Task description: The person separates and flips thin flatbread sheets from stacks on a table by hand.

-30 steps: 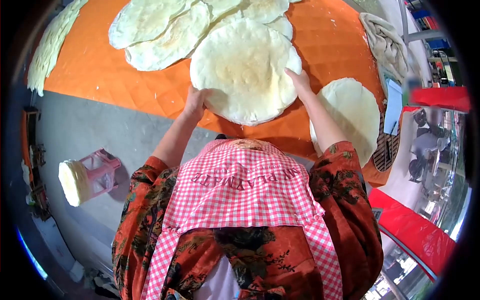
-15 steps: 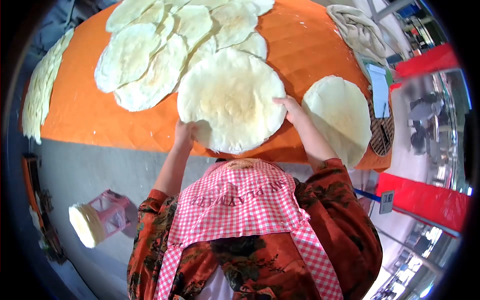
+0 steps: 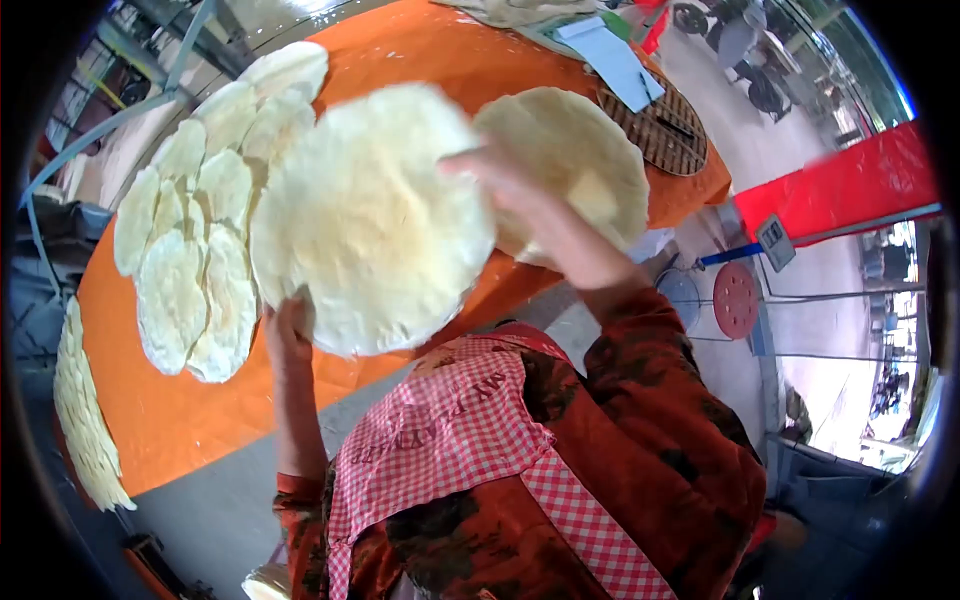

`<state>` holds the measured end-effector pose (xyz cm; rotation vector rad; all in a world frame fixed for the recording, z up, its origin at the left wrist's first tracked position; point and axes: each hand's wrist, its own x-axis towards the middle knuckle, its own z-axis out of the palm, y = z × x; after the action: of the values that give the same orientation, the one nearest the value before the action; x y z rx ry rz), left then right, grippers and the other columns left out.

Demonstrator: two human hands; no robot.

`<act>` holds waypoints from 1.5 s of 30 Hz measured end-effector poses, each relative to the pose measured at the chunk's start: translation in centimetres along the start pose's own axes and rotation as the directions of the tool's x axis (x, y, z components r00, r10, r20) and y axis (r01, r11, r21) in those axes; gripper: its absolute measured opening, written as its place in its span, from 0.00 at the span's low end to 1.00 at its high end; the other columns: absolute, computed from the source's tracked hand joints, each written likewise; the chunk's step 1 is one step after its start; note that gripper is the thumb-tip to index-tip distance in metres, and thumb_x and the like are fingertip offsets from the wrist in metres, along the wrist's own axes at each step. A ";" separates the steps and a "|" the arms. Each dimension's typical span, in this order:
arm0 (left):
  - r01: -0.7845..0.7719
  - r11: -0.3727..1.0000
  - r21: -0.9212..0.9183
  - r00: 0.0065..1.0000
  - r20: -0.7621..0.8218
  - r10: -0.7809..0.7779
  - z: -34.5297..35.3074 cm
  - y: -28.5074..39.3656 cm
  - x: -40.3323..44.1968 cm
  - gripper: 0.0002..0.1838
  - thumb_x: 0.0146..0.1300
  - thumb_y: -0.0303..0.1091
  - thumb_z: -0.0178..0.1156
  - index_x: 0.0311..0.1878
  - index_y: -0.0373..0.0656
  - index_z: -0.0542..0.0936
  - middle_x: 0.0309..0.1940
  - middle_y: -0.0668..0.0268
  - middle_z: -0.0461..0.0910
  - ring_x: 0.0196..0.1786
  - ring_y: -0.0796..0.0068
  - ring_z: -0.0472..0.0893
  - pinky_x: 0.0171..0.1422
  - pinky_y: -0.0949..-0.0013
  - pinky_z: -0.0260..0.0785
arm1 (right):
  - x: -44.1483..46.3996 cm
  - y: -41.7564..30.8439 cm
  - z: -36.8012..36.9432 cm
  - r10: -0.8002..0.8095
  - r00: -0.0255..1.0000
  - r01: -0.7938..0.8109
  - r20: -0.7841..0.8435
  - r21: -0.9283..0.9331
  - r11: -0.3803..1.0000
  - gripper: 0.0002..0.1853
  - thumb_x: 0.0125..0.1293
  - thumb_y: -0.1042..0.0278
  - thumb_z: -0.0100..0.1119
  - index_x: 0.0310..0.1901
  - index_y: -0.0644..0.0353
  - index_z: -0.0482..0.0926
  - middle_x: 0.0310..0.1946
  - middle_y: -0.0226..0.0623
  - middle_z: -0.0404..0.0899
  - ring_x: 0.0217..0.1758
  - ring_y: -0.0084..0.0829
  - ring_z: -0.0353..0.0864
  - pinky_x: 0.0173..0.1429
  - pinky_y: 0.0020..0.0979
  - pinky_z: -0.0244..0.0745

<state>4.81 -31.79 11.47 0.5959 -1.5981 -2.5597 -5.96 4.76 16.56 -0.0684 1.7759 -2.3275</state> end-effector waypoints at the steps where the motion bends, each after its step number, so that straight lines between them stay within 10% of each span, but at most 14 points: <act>1: -0.060 0.997 0.055 0.982 0.184 0.049 0.7 0.0 2.0 0.21 0.58 0.21 0.52 0.57 0.41 0.71 0.47 0.62 0.77 0.48 0.66 0.79 0.50 0.66 0.75 | -1.2 -3.0 -2.4 -0.011 0.996 0.009 -0.088 -0.028 1.000 0.27 0.50 0.67 0.67 0.53 0.69 0.77 0.43 0.39 0.83 0.44 0.32 0.82 0.53 0.33 0.76; 8: 0.013 0.995 0.100 0.897 0.439 -0.055 25.2 0.0 3.0 0.14 0.58 0.25 0.57 0.48 0.35 0.77 0.42 0.62 0.80 0.44 0.71 0.80 0.48 0.69 0.74 | -10.3 -13.7 -18.2 -0.116 0.932 0.117 -0.343 -0.018 0.993 0.25 0.54 0.70 0.65 0.55 0.67 0.76 0.45 0.39 0.82 0.46 0.31 0.82 0.54 0.33 0.75; 14: 0.151 0.871 0.467 0.896 0.307 -0.320 27.0 -17.1 7.3 0.15 0.49 0.24 0.62 0.42 0.37 0.72 0.34 0.62 0.78 0.30 0.72 0.78 0.28 0.68 0.71 | -12.6 1.2 -33.1 0.162 0.879 -0.156 -0.449 0.052 0.986 0.24 0.59 0.65 0.63 0.55 0.68 0.75 0.44 0.39 0.82 0.44 0.32 0.83 0.53 0.34 0.76; 23: 0.041 0.779 0.626 0.962 0.187 -0.201 27.7 -17.5 5.9 0.24 0.51 0.26 0.65 0.51 0.32 0.69 0.44 0.56 0.75 0.44 0.65 0.76 0.44 0.66 0.72 | -13.4 3.0 -32.7 0.159 0.864 -0.185 -0.478 -0.009 0.983 0.27 0.52 0.66 0.67 0.53 0.68 0.74 0.45 0.42 0.80 0.47 0.37 0.80 0.54 0.38 0.74; 26: -0.361 0.373 0.854 0.929 0.297 0.220 26.4 -20.1 6.0 0.29 0.50 0.28 0.67 0.54 0.32 0.67 0.54 0.51 0.69 0.54 0.58 0.71 0.55 0.59 0.69 | -13.7 4.0 -33.2 -0.315 0.668 -0.423 -0.674 -0.693 0.584 0.33 0.51 0.64 0.68 0.59 0.68 0.69 0.55 0.48 0.75 0.59 0.44 0.73 0.62 0.41 0.68; 28: -0.549 0.294 0.783 0.828 0.460 0.320 25.3 -22.4 5.6 0.40 0.50 0.36 0.69 0.63 0.32 0.60 0.62 0.46 0.60 0.64 0.48 0.62 0.66 0.53 0.60 | -13.6 4.7 -34.5 -0.657 0.617 -0.249 -0.433 -0.899 0.359 0.38 0.52 0.63 0.69 0.63 0.67 0.64 0.60 0.54 0.68 0.65 0.50 0.66 0.68 0.44 0.61; 30: -0.744 0.003 0.669 0.626 0.695 0.353 24.0 -24.2 5.9 0.49 0.53 0.46 0.67 0.71 0.33 0.52 0.70 0.43 0.54 0.73 0.44 0.53 0.73 0.51 0.53 | -13.4 0.7 -30.1 -0.659 0.713 -0.176 -0.240 -0.971 0.163 0.37 0.57 0.61 0.64 0.66 0.64 0.62 0.66 0.54 0.61 0.70 0.53 0.57 0.71 0.48 0.54; 33: -0.268 0.164 0.950 0.959 0.278 -0.046 28.3 -19.1 1.7 0.55 0.54 0.54 0.65 0.76 0.45 0.42 0.75 0.54 0.47 0.77 0.54 0.46 0.74 0.42 0.45 | -13.3 0.3 -25.4 -0.447 0.894 -0.090 -0.020 -0.987 -0.135 0.37 0.61 0.47 0.57 0.69 0.55 0.62 0.71 0.48 0.54 0.75 0.51 0.49 0.71 0.56 0.47; 37: -0.238 0.083 0.968 0.966 0.245 -0.080 28.2 -18.6 1.4 0.55 0.54 0.59 0.63 0.76 0.52 0.41 0.76 0.57 0.43 0.77 0.55 0.45 0.74 0.39 0.43 | -13.6 5.4 -27.1 -0.304 0.952 -0.083 -0.023 -0.979 -0.185 0.37 0.62 0.44 0.55 0.69 0.51 0.60 0.72 0.43 0.54 0.76 0.49 0.48 0.70 0.61 0.45; 42: -0.387 0.472 0.792 0.874 0.479 -0.087 20.4 -14.9 1.5 0.43 0.60 0.47 0.61 0.74 0.52 0.51 0.73 0.55 0.50 0.72 0.53 0.58 0.70 0.50 0.58 | -12.6 3.8 -27.7 -0.181 0.982 0.028 0.058 -0.986 -0.162 0.36 0.58 0.52 0.62 0.66 0.56 0.62 0.69 0.46 0.58 0.72 0.49 0.56 0.68 0.54 0.57; 44: -0.493 0.555 0.670 0.838 0.536 0.097 13.6 -11.8 1.3 0.37 0.61 0.42 0.62 0.71 0.49 0.57 0.67 0.53 0.59 0.66 0.55 0.67 0.63 0.54 0.68 | -11.6 5.7 -33.8 -0.087 0.843 0.354 0.530 -0.669 -0.654 0.19 0.60 0.61 0.59 0.51 0.61 0.76 0.55 0.50 0.73 0.63 0.50 0.69 0.65 0.45 0.65; 45: -0.558 0.552 0.620 0.820 0.516 0.249 9.5 -10.6 1.3 0.33 0.61 0.40 0.63 0.68 0.45 0.62 0.62 0.52 0.66 0.63 0.57 0.72 0.59 0.56 0.71 | -10.7 5.4 -29.7 -0.370 0.898 0.107 0.239 -0.934 -0.342 0.15 0.61 0.65 0.57 0.47 0.62 0.78 0.50 0.48 0.75 0.59 0.50 0.72 0.63 0.44 0.67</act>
<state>1.77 -19.21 5.44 -0.2977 -2.5654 -1.6208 0.33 33.66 4.32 -0.5626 3.4462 0.0155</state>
